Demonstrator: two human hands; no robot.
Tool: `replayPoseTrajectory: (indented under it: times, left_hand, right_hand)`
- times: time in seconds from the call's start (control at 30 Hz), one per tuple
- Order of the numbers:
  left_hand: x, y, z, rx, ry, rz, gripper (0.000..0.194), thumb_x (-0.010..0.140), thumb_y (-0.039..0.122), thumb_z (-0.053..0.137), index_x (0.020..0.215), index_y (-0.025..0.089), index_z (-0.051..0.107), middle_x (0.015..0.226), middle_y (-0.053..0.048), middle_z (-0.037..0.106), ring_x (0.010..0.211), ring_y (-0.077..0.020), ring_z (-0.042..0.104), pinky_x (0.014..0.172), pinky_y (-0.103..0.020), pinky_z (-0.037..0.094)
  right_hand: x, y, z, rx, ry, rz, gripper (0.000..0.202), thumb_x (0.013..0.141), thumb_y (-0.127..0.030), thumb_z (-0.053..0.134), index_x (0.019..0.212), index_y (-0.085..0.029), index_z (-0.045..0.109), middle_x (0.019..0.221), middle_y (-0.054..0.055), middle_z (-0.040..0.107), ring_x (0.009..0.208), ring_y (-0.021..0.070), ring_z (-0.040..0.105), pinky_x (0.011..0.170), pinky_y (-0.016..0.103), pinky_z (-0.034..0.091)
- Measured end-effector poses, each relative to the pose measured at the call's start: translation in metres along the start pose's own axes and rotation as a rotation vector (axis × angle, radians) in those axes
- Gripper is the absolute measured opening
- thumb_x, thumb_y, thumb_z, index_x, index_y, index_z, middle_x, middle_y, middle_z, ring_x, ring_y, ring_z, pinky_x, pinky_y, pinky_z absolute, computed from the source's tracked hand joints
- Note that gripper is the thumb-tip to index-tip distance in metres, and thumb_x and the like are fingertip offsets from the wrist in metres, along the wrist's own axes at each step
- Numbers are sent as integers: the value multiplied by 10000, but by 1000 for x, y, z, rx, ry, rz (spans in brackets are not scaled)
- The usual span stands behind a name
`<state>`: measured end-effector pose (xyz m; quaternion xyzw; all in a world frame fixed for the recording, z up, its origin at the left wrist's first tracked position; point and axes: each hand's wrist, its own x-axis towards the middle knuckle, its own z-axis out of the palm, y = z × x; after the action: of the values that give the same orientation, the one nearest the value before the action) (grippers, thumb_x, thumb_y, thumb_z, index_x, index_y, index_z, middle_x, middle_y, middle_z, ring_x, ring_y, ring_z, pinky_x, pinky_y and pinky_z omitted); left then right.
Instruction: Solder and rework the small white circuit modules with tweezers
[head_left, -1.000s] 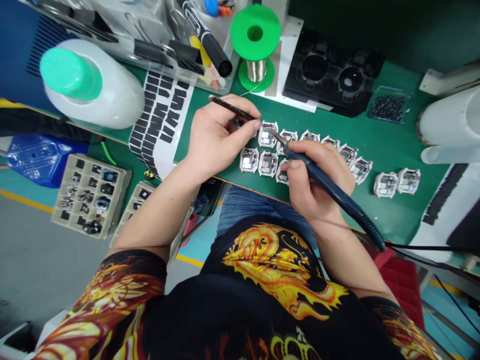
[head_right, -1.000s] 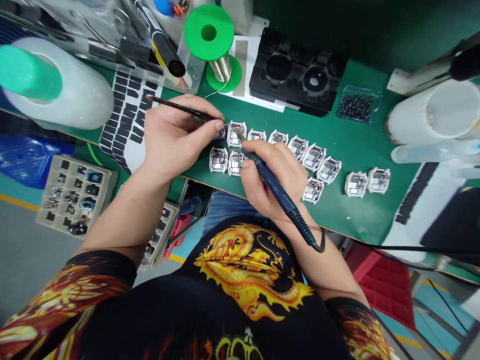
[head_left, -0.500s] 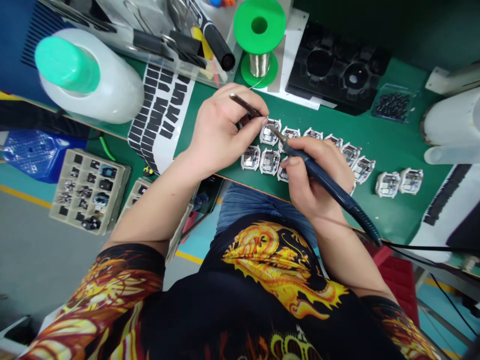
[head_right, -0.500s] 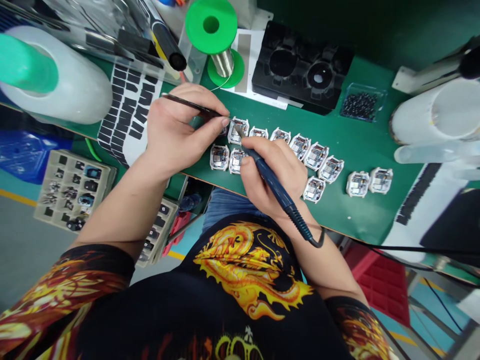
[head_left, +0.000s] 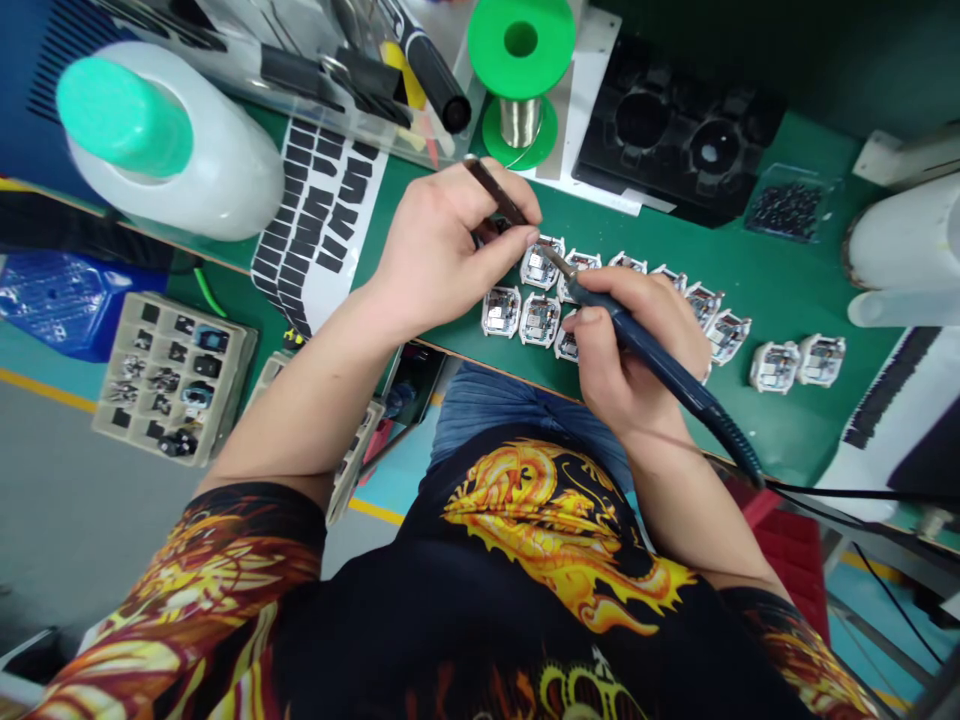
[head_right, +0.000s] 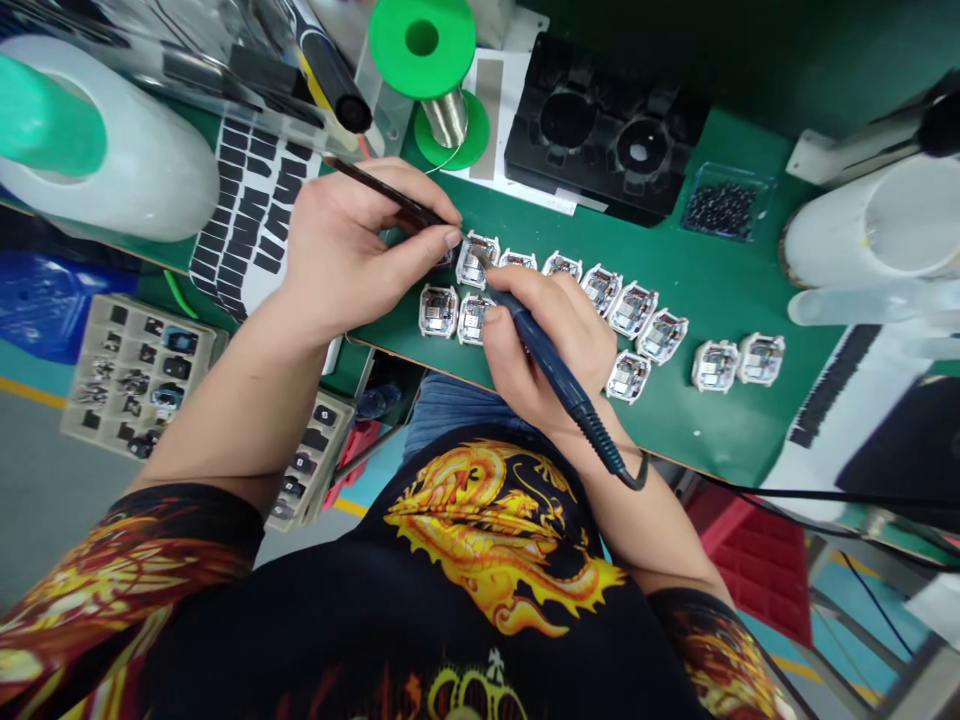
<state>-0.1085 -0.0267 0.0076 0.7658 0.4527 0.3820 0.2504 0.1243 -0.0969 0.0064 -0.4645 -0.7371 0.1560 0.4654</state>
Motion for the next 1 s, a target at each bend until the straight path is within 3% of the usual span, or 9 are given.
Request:
replayPoseTrajectory:
  times: [0.17,0.37,0.57,0.73,1.0]
  left_hand:
    - [3,-5,1,-25,-18,29,94,1049,409,761,1030,322,793,1036,-36,816,927,-257,734,819,-480,632]
    - [5,-17,5,-46,-30,44,241,1070,554,753,1054,314,775,1070,-40,802,898,-239,678,832,-475,601]
    - [7,-28,9,-123,-21,45,407,1059,704,724,1044,299,768,970,-44,762,949,-256,671,875,-489,564]
    - [7,-23,8,-125,-15,55,386,1060,687,738,1032,303,762,968,-36,770,927,-235,650,852,-464,556]
    - [7,-34,12,-78,-18,99,304,1046,586,797,1073,285,768,1071,-25,795,899,-207,620,847,-432,561]
  right_hand:
    - [0,-1,-1,40,-5,7,208,1125,-356,608,1244,-267,754,1029,25,831,884,211,739,924,445,623]
    - [0,0,0,27,-27,25,231,1130,-372,590,1255,-268,753,1014,27,824,896,220,732,952,462,619]
    - [0,1,1,11,-63,50,253,1130,-415,579,1253,-283,755,997,40,809,944,249,741,968,490,623]
    - [1,2,1,7,-77,56,256,1133,-421,583,1252,-282,761,1014,45,806,950,244,739,967,475,618]
    - [4,0,-1,-2,-76,8,228,1128,-395,611,1234,-278,774,1004,33,823,879,221,733,897,439,611]
